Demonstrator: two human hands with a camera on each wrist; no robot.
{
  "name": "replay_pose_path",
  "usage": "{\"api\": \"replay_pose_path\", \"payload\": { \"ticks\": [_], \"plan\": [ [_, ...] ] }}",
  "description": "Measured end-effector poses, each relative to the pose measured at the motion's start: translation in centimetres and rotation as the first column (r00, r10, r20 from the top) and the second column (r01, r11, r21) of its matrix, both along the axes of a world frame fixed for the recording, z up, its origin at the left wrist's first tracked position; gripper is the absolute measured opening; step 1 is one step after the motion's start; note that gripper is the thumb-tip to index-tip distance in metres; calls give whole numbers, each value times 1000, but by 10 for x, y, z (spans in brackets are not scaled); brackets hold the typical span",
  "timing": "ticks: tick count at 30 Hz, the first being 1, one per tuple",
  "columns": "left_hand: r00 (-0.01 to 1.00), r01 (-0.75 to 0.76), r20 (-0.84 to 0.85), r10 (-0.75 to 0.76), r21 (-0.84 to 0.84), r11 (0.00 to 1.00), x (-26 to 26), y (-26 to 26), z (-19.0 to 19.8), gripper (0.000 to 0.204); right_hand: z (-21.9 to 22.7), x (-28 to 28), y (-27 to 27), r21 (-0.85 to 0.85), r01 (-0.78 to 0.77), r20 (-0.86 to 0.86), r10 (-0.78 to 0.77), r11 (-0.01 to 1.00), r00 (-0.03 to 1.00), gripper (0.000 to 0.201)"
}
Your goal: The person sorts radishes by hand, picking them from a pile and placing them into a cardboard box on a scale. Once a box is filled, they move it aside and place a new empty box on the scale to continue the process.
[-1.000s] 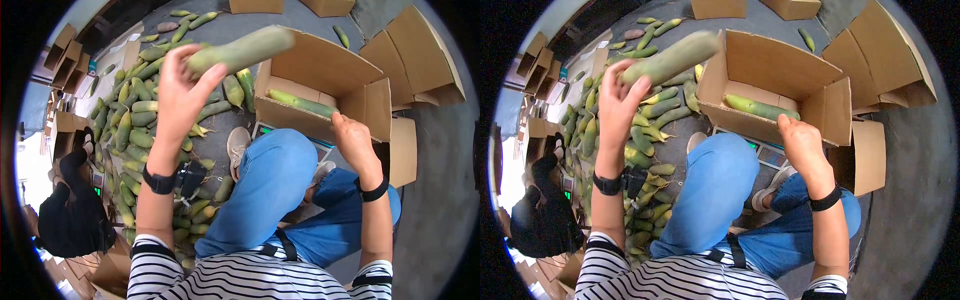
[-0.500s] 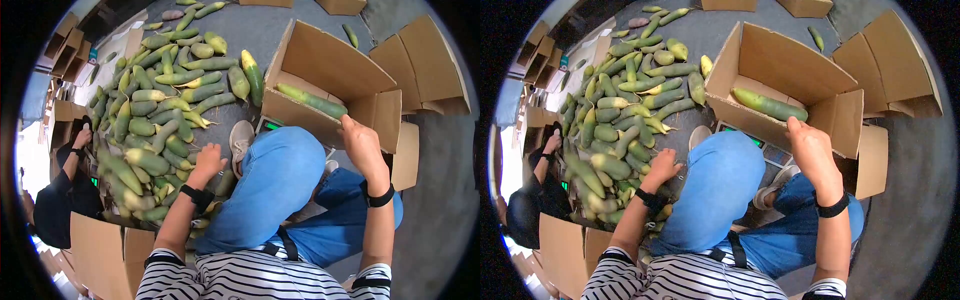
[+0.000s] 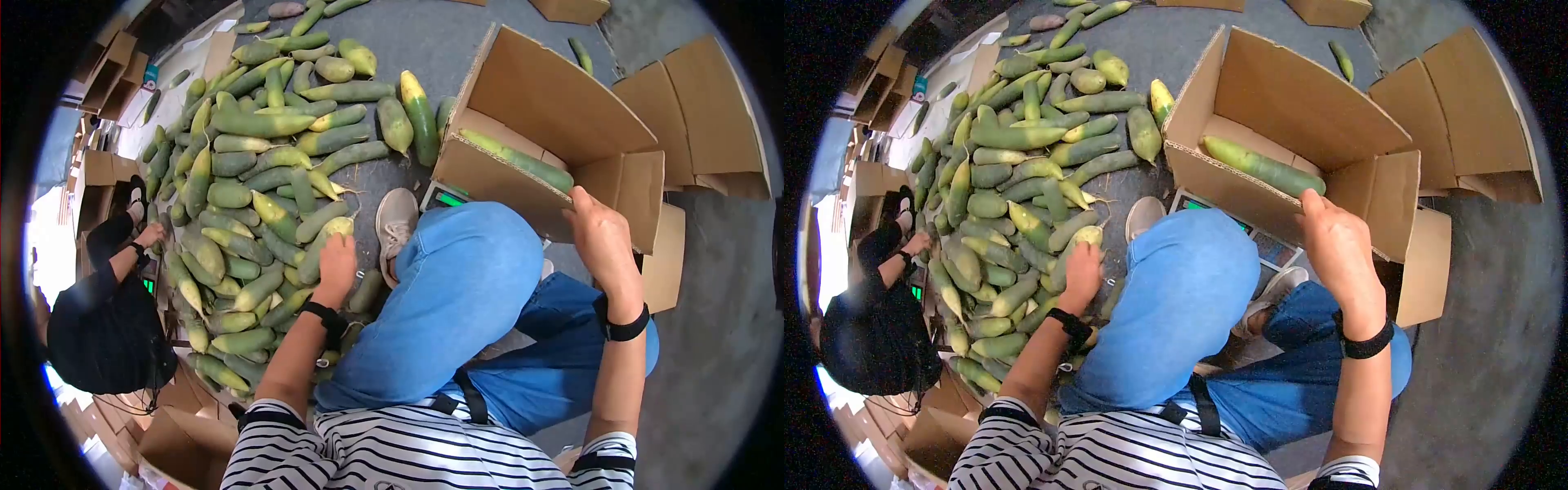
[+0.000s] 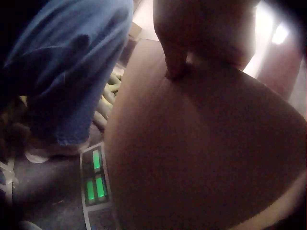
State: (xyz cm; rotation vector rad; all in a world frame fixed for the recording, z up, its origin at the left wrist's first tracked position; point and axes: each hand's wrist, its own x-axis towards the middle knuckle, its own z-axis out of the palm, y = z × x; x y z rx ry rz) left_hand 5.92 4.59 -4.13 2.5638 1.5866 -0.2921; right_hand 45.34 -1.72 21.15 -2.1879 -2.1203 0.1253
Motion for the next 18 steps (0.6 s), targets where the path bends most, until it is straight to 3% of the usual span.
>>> {"api": "replay_pose_path", "payload": {
  "ticks": [2,4,5,6,8,12,14,15,17,18],
  "plan": [
    [999,-49,-3,49,23,999,-9,7,4,39,-1,2,-1,13,-4,-13,5,1000,1000,13],
    [973,-231,-20,232,45,972,-17,12,25,48,-2,4,-1,-4,-14,2,14,1000,1000,12],
    [955,-291,-76,288,-44,956,-28,12,18,58,-2,3,-1,-3,-12,0,12,1000,1000,12],
    [955,-289,-77,285,-42,956,-39,12,9,58,-1,2,0,-6,-8,-3,8,1000,1000,12],
    [922,-388,-95,377,-217,896,-55,13,-4,60,0,2,0,-8,1,-3,-1,1000,1000,12],
    [928,-370,-35,371,-213,904,-61,12,-4,59,-2,3,-1,17,-24,-14,24,1000,1000,7],
    [882,-369,172,440,-330,869,-62,10,-2,60,-2,4,-1,21,-23,-25,23,1000,999,6],
    [885,-361,174,431,-328,873,-62,6,2,60,-2,4,-1,24,-32,-27,33,999,999,6],
    [753,-319,419,507,-442,838,-54,4,14,64,-3,5,-1,34,-13,-18,14,999,1000,5],
    [762,-290,429,485,-443,848,-45,8,22,64,-5,7,-1,-2,-11,18,11,1000,1000,6]
  ]
}}
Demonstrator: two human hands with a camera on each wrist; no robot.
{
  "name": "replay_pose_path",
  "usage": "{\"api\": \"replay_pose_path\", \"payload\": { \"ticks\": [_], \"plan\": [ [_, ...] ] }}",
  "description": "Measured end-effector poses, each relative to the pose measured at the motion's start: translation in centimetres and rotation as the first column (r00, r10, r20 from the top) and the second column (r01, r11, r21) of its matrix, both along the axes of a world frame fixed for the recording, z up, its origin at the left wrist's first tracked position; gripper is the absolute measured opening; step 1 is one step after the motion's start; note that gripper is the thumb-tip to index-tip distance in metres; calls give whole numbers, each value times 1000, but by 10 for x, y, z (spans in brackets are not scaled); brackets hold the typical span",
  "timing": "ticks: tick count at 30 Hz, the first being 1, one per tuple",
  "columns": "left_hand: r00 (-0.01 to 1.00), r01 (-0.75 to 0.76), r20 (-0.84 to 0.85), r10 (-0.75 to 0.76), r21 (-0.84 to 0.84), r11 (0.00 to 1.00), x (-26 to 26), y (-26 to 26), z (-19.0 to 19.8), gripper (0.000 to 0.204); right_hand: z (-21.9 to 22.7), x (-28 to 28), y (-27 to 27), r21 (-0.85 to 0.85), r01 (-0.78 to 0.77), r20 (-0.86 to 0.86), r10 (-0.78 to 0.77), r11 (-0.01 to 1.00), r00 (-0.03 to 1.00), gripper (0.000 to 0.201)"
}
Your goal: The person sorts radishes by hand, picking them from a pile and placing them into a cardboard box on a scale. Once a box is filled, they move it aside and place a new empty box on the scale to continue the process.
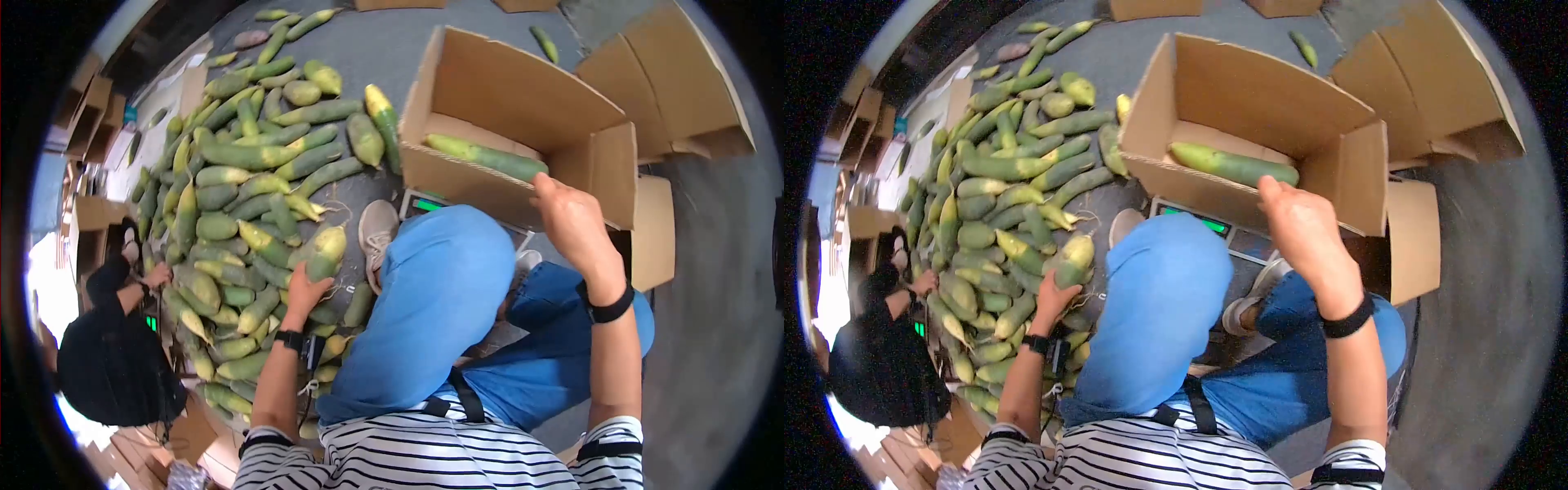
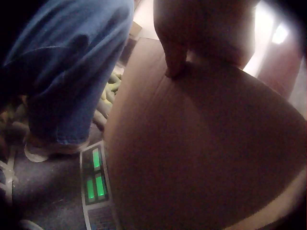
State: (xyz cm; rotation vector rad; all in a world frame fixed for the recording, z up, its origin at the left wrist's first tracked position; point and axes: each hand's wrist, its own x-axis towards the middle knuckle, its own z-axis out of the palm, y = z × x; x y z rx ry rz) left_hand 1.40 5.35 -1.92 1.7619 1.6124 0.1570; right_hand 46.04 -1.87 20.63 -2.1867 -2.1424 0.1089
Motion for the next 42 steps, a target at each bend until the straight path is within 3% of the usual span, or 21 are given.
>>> {"api": "replay_pose_path", "payload": {
  "ticks": [1,2,6,10,12,13,15,16,18,22,25,26,27,28,29,30,33,35,42],
  "plan": [
    [997,-18,79,15,44,999,11,4,15,66,-2,2,-1,-36,4,37,-2,999,999,6],
    [987,-42,158,29,83,996,20,10,31,68,-6,4,-2,41,-36,36,34,999,999,8],
    [961,-38,264,-85,428,903,104,35,163,64,-12,5,-5,56,-20,39,18,998,999,11],
    [869,120,288,-402,666,736,179,62,257,64,-12,4,-6,62,-27,33,25,998,999,13],
    [792,265,158,-590,781,565,212,76,274,62,-9,4,-6,61,-30,7,29,998,1000,11],
    [799,261,156,-581,780,569,227,82,272,62,-8,4,-6,55,-31,-22,32,998,999,10],
    [684,445,37,-728,769,458,250,89,263,60,-6,4,-5,32,-32,-17,32,999,999,10],
    [636,450,161,-755,717,532,255,88,257,53,-6,4,-5,11,-15,-5,15,1000,1000,10],
    [680,375,322,-659,619,690,248,95,251,45,-8,3,-5,4,-17,-28,17,1000,999,11],
    [794,78,504,-341,472,878,177,122,194,37,1,1,-6,15,-19,-4,20,1000,1000,10],
    [960,149,147,-236,444,884,93,118,127,33,3,-3,-4,-17,-34,-8,34,999,999,10],
    [979,191,-8,-206,411,892,62,112,91,33,2,-3,-5,-21,-36,-3,36,999,999,9],
    [977,212,-25,-214,286,934,41,100,76,33,0,-2,-4,-20,-20,-19,20,1000,1000,7],
    [971,219,-146,-187,243,945,12,92,34,35,1,-3,-4,-24,-31,-19,30,999,999,7],
    [959,188,-238,-154,127,974,-2,78,17,38,3,-4,-4,15,-23,-29,23,1000,999,7],
    [937,185,-305,-168,25,982,-10,64,11,41,4,-4,-2,54,-14,-38,16,998,999,7],
    [879,201,-441,-182,-4,980,-22,37,-19,45,2,-2,0,-12,6,-68,-7,1000,998,12],
    [872,255,-456,-176,118,960,-28,27,-35,50,4,-3,1,-28,-7,-68,6,1000,998,13],
    [770,298,-604,-206,54,953,-7,39,-26,50,3,-2,2,-3,15,-72,-15,1000,997,15]
  ]
}}
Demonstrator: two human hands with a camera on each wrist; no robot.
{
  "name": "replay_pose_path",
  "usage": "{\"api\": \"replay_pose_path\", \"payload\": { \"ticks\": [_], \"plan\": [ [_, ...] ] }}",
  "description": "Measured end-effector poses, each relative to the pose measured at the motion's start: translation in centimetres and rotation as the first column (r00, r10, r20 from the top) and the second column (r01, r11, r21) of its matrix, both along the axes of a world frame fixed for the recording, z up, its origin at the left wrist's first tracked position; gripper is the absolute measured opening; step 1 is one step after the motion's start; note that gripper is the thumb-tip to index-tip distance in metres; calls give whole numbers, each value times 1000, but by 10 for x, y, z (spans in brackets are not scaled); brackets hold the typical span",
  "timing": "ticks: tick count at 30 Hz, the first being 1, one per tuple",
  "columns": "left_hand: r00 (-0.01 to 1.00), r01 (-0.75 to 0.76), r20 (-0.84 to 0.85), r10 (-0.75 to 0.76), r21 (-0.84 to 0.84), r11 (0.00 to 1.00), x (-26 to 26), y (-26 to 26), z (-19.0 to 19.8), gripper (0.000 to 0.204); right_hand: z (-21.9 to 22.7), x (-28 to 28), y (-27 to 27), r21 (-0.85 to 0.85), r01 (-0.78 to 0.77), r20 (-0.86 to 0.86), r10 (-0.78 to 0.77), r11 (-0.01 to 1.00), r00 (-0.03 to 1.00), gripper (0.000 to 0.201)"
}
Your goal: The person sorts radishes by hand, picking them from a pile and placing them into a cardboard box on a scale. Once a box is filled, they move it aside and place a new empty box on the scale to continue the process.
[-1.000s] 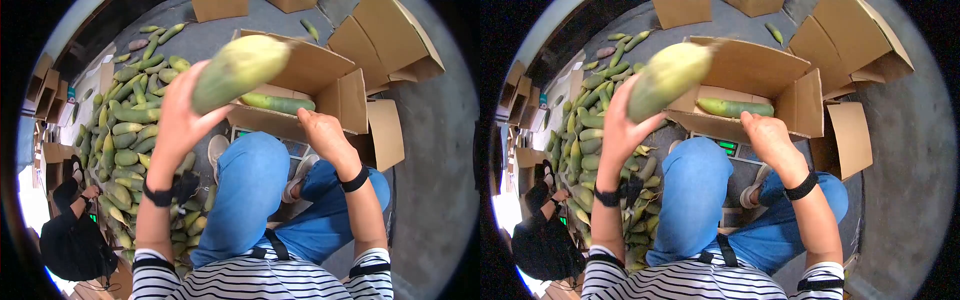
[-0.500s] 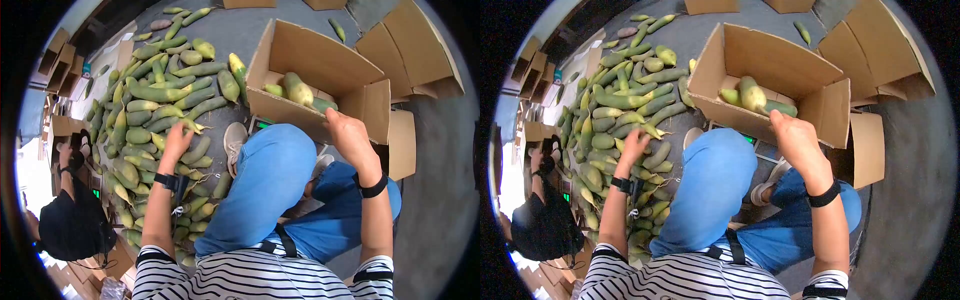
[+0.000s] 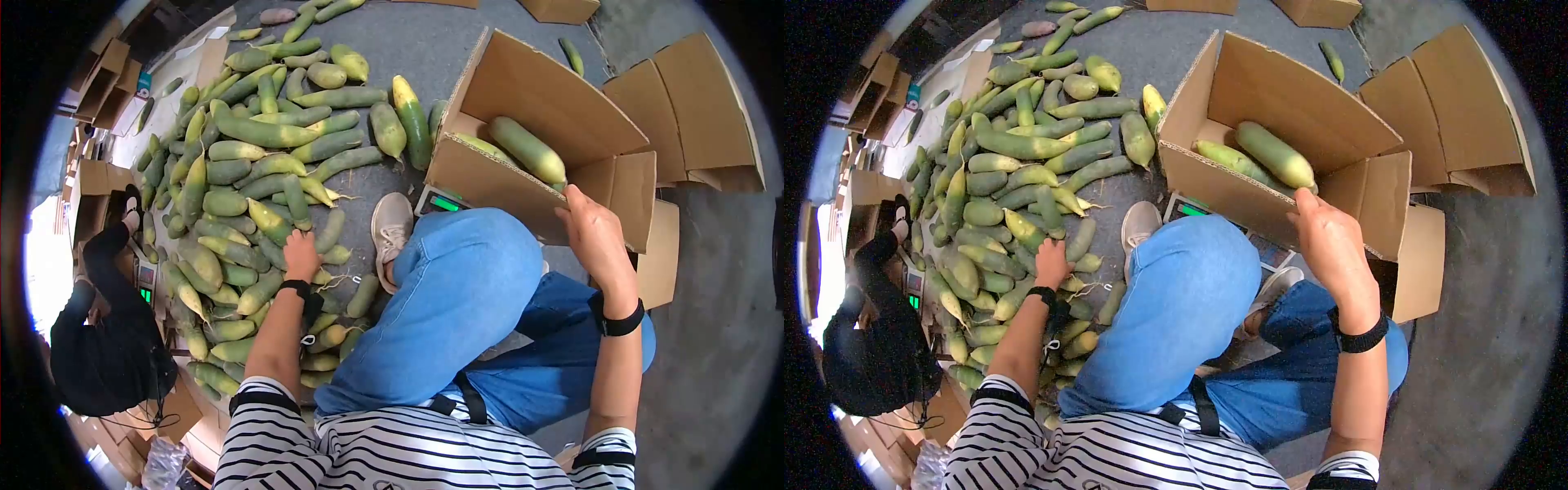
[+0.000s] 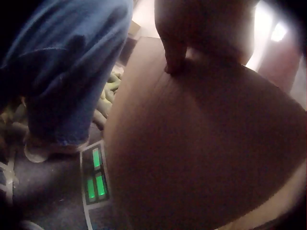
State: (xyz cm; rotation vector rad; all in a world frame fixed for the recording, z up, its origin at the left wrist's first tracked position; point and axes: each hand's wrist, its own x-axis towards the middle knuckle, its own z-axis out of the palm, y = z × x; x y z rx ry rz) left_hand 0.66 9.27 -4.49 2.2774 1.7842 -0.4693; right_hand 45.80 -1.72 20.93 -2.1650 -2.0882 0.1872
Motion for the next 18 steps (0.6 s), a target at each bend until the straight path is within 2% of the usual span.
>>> {"api": "replay_pose_path", "payload": {
  "ticks": [3,5,6,7,8,9,10,12,13,14,15,16,18],
  "plan": [
    [997,-54,-52,52,-45,998,3,1,-3,55,4,0,2,-3,24,12,-24,1000,1000,16],
    [980,-72,184,71,-1,997,-7,-12,-20,47,6,-1,2,-10,51,27,-51,999,998,16],
    [981,-64,184,62,3,998,-6,-13,-19,47,4,-2,1,-9,41,10,-41,999,999,16],
    [873,-245,381,305,-198,949,-5,-15,-18,48,2,-1,1,-6,29,-8,-29,1000,1000,16],
    [674,-359,499,544,-422,832,-4,-15,-17,50,2,0,0,-1,31,-9,-31,1000,999,16],
    [315,-429,409,856,-743,513,-3,-15,-15,50,1,0,-1,11,18,-11,-17,1000,1000,16],
    [315,-432,412,855,-740,516,5,-18,0,50,0,0,-1,23,2,-13,-1,1000,1000,16],
    [119,-472,635,763,-640,606,33,-20,54,45,-2,1,-1,17,0,-3,0,1000,1000,15],
    [87,-393,683,726,-646,655,36,-15,66,40,-3,1,-2,5,2,9,-2,1000,1000,15],
    [87,-395,687,721,-641,658,44,-8,86,40,-4,1,-3,12,1,7,-1,1000,1000,15],
    [195,-396,812,550,-448,801,58,-2,113,40,-4,1,-3,7,3,9,-3,1000,1000,15],
    [300,-372,887,351,-230,899,74,3,142,41,-4,0,-4,2,5,11,-5,1000,1000,15],
    [347,-294,936,58,49,955,110,9,205,43,-4,0,-4,4,4,14,-4,1000,1000,15]
  ]
}}
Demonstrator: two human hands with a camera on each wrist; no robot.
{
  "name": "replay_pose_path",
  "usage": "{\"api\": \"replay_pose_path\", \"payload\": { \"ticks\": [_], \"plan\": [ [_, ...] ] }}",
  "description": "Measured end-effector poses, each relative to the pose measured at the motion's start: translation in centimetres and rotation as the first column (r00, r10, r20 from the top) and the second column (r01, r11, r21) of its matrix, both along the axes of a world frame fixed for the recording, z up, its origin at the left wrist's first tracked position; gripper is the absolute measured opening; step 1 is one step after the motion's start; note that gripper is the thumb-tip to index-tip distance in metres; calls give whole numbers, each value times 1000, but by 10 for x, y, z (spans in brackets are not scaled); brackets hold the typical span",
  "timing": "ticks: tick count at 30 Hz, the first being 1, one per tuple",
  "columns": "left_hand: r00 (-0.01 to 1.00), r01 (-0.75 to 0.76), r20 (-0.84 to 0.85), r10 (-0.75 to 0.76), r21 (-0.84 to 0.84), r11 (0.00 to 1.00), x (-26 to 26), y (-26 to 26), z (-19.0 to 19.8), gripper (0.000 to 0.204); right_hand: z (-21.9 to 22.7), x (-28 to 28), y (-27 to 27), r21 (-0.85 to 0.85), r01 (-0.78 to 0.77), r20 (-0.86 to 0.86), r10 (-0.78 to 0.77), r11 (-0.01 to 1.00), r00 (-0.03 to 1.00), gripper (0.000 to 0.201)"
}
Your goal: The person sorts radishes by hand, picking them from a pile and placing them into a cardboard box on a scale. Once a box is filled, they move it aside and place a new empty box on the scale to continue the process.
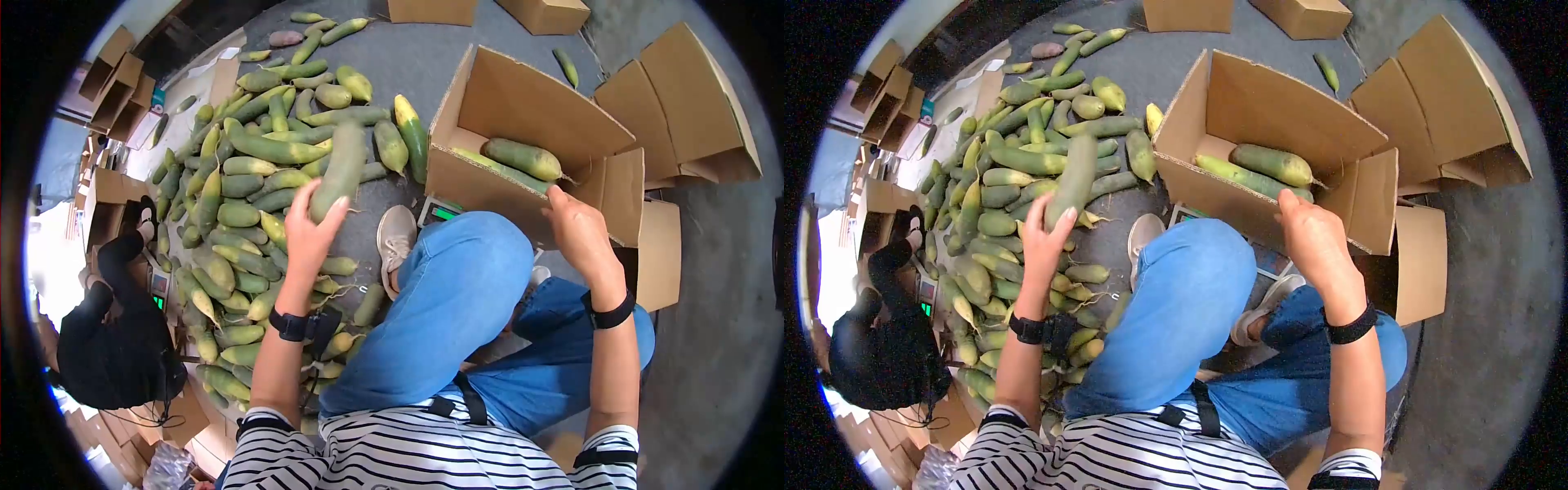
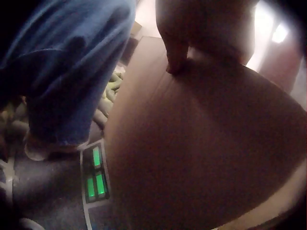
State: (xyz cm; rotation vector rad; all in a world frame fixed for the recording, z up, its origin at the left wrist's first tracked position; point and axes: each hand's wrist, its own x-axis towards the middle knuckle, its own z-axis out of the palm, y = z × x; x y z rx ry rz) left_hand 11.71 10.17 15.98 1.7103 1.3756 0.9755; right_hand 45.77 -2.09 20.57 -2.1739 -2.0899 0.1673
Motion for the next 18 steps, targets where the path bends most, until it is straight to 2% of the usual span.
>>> {"api": "replay_pose_path", "payload": {
  "ticks": [2,4,6,7,9,10,12,14,16,18],
  "plan": [
    [963,159,200,-183,127,979,41,1,53,45,-1,0,0,1,-7,3,7,1000,1000,15],
    [923,313,111,-369,341,886,78,8,80,48,-3,3,-1,14,-22,3,22,1000,1000,14],
    [844,480,156,-514,210,852,113,1,104,49,-1,2,-1,17,-34,-4,34,999,999,14],
    [855,483,82,-513,237,843,130,1,97,51,0,2,-1,16,-39,-12,39,999,999,13],
    [879,472,-80,-469,283,835,142,-4,87,55,0,2,-1,13,-36,-14,36,999,999,12],
    [882,467,-86,-463,281,839,135,-5,83,55,-1,2,-1,11,-22,-17,22,1000,1000,12],
    [891,454,-157,-426,293,841,109,-1,71,54,-1,1,0,12,-29,-14,29,1000,999,12],
    [919,370,-232,-318,230,900,65,2,44,50,-1,2,-3,10,-30,-9,31,999,999,12],
    [829,287,-553,-86,287,914,-1,5,-6,49,-1,5,-2,5,-38,-26,39,999,999,12],
    [635,132,-768,78,208,969,-70,2,-34,61,-3,4,-3,18,-37,-14,38,999,999,12]
  ]
}}
